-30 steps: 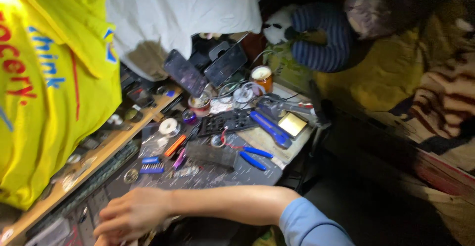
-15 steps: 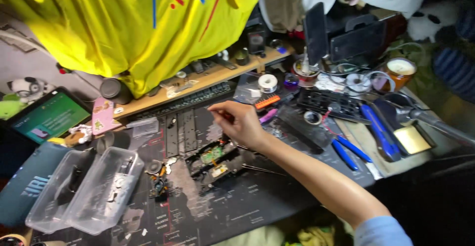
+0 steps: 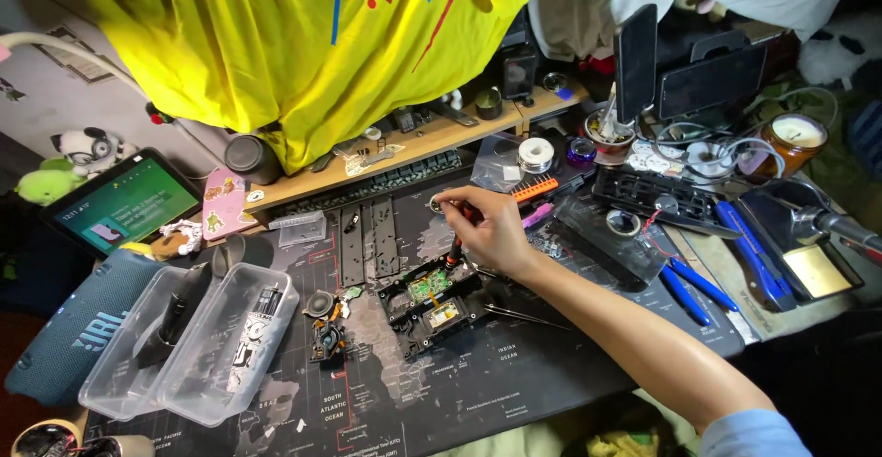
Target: Repairing an electronic device by disassembling components using a screwdriver
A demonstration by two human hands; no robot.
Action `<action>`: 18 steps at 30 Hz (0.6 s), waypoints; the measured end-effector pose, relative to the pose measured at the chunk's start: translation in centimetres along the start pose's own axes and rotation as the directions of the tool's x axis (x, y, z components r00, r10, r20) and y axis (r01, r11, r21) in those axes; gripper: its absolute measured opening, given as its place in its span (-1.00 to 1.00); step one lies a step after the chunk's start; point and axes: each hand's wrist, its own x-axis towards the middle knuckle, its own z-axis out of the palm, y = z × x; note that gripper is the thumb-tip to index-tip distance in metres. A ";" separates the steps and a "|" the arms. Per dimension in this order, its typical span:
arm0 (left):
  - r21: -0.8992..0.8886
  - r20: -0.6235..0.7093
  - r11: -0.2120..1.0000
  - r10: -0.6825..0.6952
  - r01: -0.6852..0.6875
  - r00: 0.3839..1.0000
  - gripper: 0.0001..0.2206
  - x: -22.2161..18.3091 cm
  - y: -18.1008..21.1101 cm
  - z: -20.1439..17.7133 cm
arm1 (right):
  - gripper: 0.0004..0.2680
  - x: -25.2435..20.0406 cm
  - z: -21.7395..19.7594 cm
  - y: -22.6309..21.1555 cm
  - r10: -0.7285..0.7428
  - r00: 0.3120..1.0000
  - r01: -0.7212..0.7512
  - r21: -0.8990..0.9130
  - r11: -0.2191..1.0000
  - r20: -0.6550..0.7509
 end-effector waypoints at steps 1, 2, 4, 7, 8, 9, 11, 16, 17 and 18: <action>0.015 0.021 1.000 -0.018 0.017 1.000 -0.88 0.1 -0.6 1.1 | -0.91 0.1 0.0 -0.1 -0.002 1.000 0.003 -0.015 1.000 0.010; 0.035 0.046 0.999 -0.038 0.037 0.998 -0.87 0.0 -1.2 2.1 | -0.91 0.0 0.1 -0.3 -0.001 1.000 0.002 -0.025 1.000 0.020; 0.074 0.091 0.994 -0.081 0.074 0.993 -0.87 -0.3 -11.8 14.2 | -0.90 0.0 0.0 -0.7 0.003 1.000 -0.003 -0.018 1.000 0.030; 0.123 0.145 0.984 -0.149 0.131 0.978 -0.86 -4.8 -17.8 21.5 | -0.90 0.1 0.0 -0.9 -0.009 0.999 0.010 -0.022 1.000 0.049; 0.140 0.171 0.980 -0.164 0.141 0.972 -0.86 -5.6 -18.3 22.3 | -0.91 0.0 0.1 -0.8 -0.016 0.999 0.017 -0.027 1.000 0.042; 0.158 0.195 0.976 -0.179 0.150 0.964 -0.85 -6.3 -18.2 22.7 | -0.91 0.0 0.0 -1.1 -0.013 0.999 0.014 -0.029 0.999 0.038; 0.193 0.234 0.966 -0.216 0.173 0.948 -0.85 -7.7 -18.1 23.5 | -0.89 0.3 -0.2 -1.7 -0.032 0.998 0.032 -0.007 0.999 0.052; 0.288 0.333 0.931 -0.317 0.224 0.888 -0.83 -11.9 -17.6 24.8 | -0.90 -0.1 -0.1 -1.1 -0.041 0.997 0.042 -0.012 0.999 0.069; 0.306 0.348 0.922 -0.340 0.237 0.874 -0.82 -12.7 -17.4 25.1 | -0.88 -0.2 -0.1 -0.9 -0.054 0.995 0.054 -0.004 0.999 0.088; 0.325 0.362 0.914 -0.358 0.244 0.861 -0.82 -13.6 -17.2 25.6 | -0.88 -0.2 0.0 -0.9 -0.056 0.995 0.056 -0.005 0.998 0.087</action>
